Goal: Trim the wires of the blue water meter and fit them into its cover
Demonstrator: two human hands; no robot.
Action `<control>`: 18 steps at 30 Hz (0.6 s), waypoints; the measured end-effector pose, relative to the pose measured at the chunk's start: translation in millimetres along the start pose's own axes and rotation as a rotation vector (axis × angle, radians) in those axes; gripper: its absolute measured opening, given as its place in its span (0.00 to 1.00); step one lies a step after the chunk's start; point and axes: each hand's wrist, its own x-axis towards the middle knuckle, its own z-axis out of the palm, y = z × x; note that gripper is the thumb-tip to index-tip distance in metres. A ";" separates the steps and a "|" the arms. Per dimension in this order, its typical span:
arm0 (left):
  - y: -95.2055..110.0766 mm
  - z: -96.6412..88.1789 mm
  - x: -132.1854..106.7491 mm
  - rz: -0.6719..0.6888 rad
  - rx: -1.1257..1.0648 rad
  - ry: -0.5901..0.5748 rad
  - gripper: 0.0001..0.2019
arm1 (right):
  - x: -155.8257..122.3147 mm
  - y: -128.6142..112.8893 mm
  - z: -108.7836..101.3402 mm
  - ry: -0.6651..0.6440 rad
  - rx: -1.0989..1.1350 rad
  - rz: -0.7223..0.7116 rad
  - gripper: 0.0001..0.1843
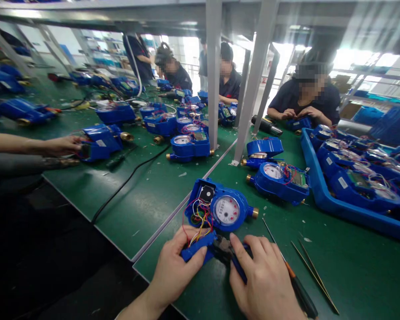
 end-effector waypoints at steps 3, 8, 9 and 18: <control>-1.4 0.9 0.7 0.005 0.015 -0.003 0.10 | 0.3 -1.4 0.5 -0.024 -0.033 -0.007 0.23; -3.1 1.2 2.0 -0.028 0.011 -0.007 0.09 | -0.2 -3.8 5.4 -0.027 -0.058 -0.025 0.23; -3.3 1.1 2.0 -0.035 0.003 -0.008 0.09 | -0.3 -3.9 6.7 -0.022 -0.056 -0.027 0.23; -4.2 1.7 -0.5 -0.035 -0.047 -0.025 0.08 | -2.0 -2.0 8.7 0.002 0.021 -0.042 0.20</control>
